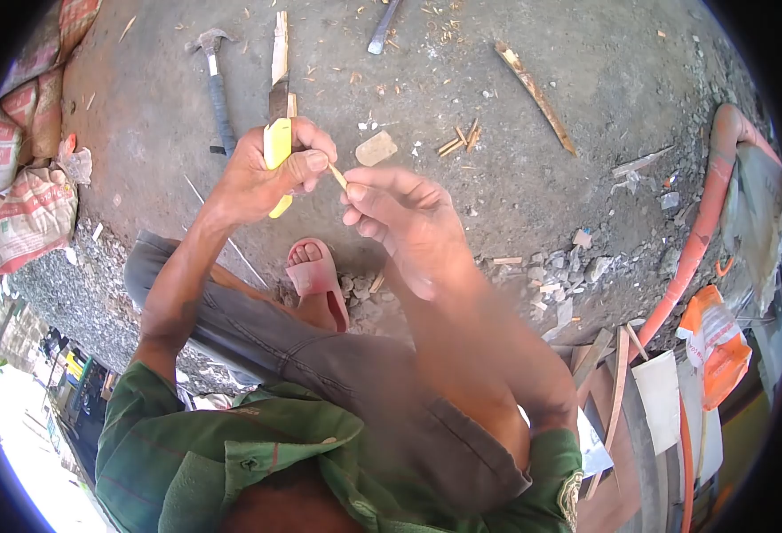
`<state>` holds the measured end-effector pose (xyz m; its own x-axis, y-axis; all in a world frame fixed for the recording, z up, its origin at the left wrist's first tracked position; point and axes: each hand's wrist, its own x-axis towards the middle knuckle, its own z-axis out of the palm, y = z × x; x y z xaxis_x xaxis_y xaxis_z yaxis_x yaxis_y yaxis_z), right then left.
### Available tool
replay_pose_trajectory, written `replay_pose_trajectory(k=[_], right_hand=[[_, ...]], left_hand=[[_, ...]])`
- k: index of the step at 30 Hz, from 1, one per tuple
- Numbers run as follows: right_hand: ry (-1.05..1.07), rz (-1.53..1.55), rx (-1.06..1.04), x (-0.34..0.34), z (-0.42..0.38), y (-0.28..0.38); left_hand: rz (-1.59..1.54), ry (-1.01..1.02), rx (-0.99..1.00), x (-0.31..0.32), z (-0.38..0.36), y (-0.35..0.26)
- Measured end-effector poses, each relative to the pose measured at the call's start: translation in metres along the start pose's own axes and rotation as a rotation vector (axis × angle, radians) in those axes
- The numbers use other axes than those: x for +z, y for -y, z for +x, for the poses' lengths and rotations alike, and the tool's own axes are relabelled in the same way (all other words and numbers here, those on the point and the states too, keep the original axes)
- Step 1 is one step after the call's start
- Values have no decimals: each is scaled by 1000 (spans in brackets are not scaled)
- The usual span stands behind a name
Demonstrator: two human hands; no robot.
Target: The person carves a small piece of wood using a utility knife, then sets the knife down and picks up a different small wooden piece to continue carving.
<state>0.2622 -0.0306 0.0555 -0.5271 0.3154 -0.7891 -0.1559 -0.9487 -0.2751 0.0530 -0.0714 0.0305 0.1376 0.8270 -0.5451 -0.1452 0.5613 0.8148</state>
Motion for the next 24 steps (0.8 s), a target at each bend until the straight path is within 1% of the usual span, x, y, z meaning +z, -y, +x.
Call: replay_pose_trajectory(k=[2, 5, 7, 10, 13, 16, 20, 22, 24], right_hand=[[28, -14, 22, -2, 1, 0], [-9, -34, 64, 6, -1, 5], [-17, -121, 66, 6, 1, 6], [15, -164, 44, 0, 4, -2], [42, -163, 20, 3, 6, 1], [67, -135, 18, 2, 8, 1], [80, -70, 77, 7, 6, 4], [49, -98, 56, 10, 6, 4], [34, -116, 44, 11, 6, 3]], left_hand=[[8, -4, -10, 1, -1, -1], [55, -10, -29, 2, -1, -4], [115, -7, -21, 1, -3, -5], [76, 3, -69, 2, -5, -4], [-354, 3, -97, 3, -5, 2], [-370, 50, -54, -1, -6, 2], [-138, -9, 6, -1, -8, 1], [-53, -59, 19, 0, -7, 2], [-57, -54, 13, -1, -8, 2]])
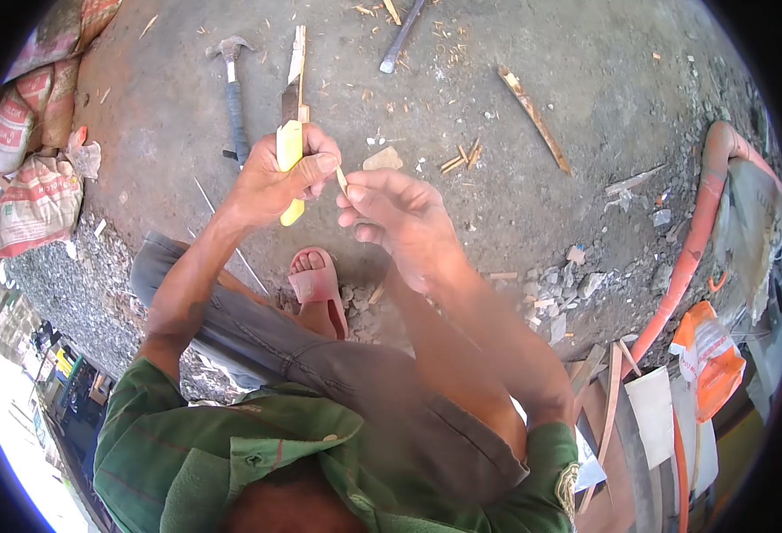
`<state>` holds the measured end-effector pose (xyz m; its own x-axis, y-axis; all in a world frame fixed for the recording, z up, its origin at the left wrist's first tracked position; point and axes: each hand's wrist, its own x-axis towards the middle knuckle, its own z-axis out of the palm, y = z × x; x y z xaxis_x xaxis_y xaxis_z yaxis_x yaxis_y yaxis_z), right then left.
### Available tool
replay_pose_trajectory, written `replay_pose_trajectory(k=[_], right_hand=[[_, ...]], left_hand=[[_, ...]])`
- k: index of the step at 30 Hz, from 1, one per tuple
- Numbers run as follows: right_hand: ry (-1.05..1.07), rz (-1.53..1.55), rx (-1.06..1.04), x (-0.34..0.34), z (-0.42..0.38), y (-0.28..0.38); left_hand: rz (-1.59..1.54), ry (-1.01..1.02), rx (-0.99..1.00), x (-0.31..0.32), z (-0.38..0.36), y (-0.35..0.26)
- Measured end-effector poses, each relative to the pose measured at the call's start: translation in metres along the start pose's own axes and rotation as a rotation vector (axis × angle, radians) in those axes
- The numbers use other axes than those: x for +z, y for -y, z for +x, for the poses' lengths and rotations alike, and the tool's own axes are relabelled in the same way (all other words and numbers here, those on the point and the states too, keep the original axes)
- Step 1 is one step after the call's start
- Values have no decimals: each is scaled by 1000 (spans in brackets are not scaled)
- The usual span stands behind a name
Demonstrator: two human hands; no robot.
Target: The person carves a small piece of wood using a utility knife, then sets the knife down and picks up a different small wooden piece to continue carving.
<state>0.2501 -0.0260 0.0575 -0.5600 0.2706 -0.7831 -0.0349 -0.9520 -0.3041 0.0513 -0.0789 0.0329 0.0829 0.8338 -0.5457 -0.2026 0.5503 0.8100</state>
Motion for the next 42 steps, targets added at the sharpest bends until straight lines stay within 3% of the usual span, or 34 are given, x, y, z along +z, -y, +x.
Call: replay_pose_trajectory(k=[4, 7, 10, 13, 16, 19, 22, 25, 28, 31, 34, 40, 42], right_hand=[[-1, 21, -31, -3, 2, 0], [-41, 71, -72, -6, 1, 2], [-35, 91, -102, -9, 1, 1], [-36, 76, -123, -14, 3, -4], [-113, -20, -122, -12, -1, -3], [-112, -97, -94, -17, 4, 1], [-72, -176, -34, -24, 9, 12], [-35, -224, 13, -27, 13, 17], [-28, -219, -10, -24, 16, 25], [-29, -60, -125, -17, 16, 22], [-58, 28, -159, -1, 15, 6], [5, 163, -107, -7, 14, -8], [-65, 185, -68, -8, 13, -5]], left_hand=[[188, -60, 78, 6, 1, -2], [687, -103, 312, 2, -2, -3], [954, -2, 441, 8, -3, -1], [953, 14, 370, 11, -3, 2], [958, -238, 372, -7, 9, 8], [730, -102, 70, -22, 13, -11], [512, 3, 171, 1, 8, -11], [489, 96, -1, -2, 5, -6], [461, 80, 53, 2, 5, 0], [146, 18, -113, 4, 3, 1], [-484, -97, -175, 14, 1, 6], [-480, -5, -236, 23, -3, 24], [-250, 12, -180, 13, 1, 21]])
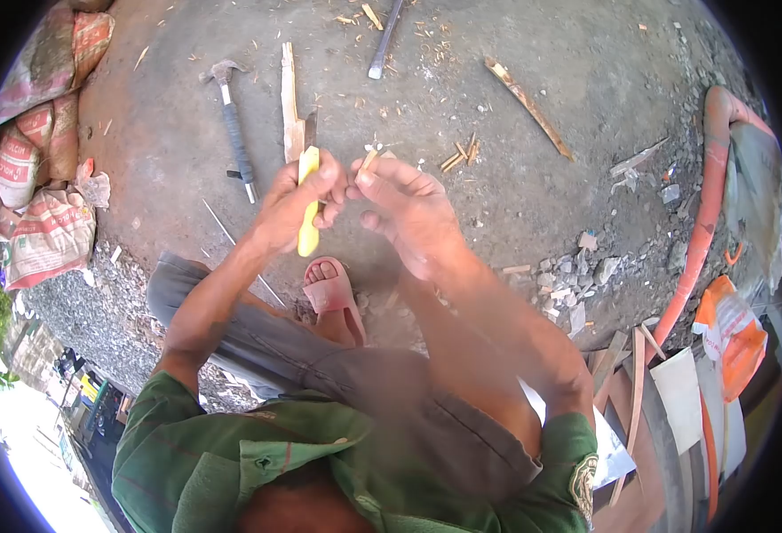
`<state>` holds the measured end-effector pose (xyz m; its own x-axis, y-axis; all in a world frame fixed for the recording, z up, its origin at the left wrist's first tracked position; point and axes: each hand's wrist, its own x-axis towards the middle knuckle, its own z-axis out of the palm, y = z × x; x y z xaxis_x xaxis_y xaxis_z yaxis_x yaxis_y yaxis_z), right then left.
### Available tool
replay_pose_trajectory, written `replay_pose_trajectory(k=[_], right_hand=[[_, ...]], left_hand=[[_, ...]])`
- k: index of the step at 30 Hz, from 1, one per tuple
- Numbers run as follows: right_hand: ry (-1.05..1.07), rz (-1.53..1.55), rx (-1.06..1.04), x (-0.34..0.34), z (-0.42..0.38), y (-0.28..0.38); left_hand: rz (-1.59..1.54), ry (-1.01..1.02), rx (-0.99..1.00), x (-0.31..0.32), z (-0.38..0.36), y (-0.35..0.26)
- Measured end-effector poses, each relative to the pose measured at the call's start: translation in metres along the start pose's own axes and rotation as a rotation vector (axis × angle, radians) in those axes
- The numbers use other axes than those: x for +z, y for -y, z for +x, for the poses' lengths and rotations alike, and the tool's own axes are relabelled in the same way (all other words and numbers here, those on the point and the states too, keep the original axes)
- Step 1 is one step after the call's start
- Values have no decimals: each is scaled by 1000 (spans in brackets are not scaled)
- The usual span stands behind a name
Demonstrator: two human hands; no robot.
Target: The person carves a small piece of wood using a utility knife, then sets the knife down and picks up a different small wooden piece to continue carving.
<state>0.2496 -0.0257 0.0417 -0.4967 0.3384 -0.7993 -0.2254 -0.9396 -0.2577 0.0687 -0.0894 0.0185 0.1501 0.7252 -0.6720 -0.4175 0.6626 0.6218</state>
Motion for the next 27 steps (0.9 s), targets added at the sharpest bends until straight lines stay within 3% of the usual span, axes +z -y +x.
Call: replay_pose_trajectory(k=[5, 8, 14, 20, 27], right_hand=[[66, -23, -7, -7, 1, 5], [20, -29, -24, -5, 1, 4], [2, -73, 9, -1, -5, 10], [5, -86, 24, -4, -8, 9], [148, -150, -43, -10, -13, 12]], left_hand=[[661, -110, 242, -6, -2, -19], [1021, -152, 533, -1, -4, -13], [1257, -82, 566, 0, -7, -14], [1203, -31, 637, -4, -7, -16], [1023, 66, 550, -1, -9, -15]])
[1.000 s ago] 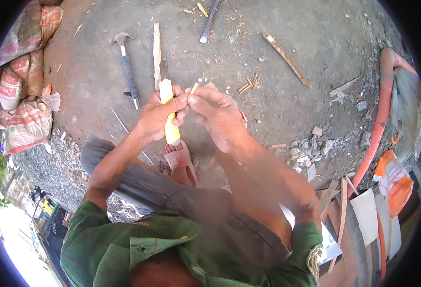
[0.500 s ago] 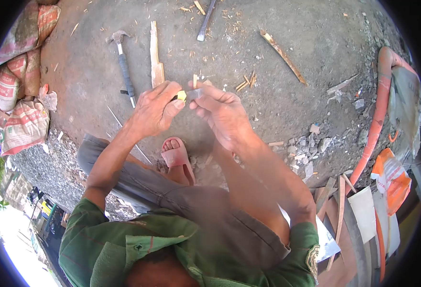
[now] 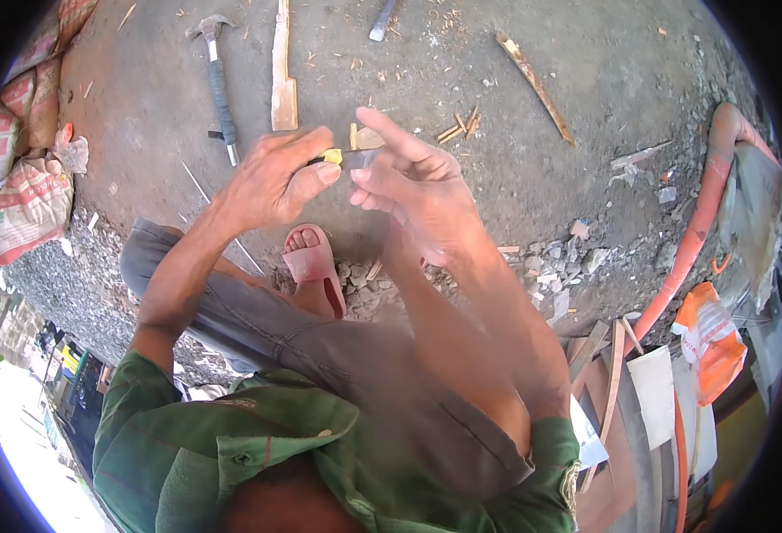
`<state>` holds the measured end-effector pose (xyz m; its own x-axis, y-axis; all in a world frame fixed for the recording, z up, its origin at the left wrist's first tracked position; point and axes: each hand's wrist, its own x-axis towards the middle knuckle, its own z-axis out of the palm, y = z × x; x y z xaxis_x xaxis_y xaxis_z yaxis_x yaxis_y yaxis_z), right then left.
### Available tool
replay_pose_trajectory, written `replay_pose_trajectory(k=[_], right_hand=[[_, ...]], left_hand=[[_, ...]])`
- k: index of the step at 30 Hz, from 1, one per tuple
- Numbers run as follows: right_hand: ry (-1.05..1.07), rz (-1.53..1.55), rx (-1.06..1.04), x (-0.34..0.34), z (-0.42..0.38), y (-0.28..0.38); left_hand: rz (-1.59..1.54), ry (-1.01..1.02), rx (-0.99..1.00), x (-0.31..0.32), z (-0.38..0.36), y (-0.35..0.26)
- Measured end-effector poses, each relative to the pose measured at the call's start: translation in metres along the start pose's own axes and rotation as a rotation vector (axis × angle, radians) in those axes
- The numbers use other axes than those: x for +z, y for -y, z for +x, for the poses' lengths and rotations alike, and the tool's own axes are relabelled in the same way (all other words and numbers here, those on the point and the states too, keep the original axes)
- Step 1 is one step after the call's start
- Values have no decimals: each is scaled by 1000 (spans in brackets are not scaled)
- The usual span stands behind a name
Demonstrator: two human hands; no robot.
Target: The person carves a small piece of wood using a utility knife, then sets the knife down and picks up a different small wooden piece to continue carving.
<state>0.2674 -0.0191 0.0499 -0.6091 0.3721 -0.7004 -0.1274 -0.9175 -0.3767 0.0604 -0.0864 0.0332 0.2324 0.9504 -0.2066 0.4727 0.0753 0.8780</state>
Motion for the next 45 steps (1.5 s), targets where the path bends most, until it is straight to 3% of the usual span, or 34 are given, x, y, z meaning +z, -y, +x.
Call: replay_pose_trajectory(k=[5, 12, 27, 45], right_hand=[[23, -56, -38, -1, 0, 0], [39, -92, -100, -5, 2, -3], [-33, -497, -102, 11, -5, 13], [35, -312, -130, 5, -11, 4]], left_hand=[[-137, 73, -93, 1, 1, -5], [-84, 63, -72, 4, 1, -6], [49, -12, 18, 4, 1, -4], [110, -84, 107, 8, 2, 2]])
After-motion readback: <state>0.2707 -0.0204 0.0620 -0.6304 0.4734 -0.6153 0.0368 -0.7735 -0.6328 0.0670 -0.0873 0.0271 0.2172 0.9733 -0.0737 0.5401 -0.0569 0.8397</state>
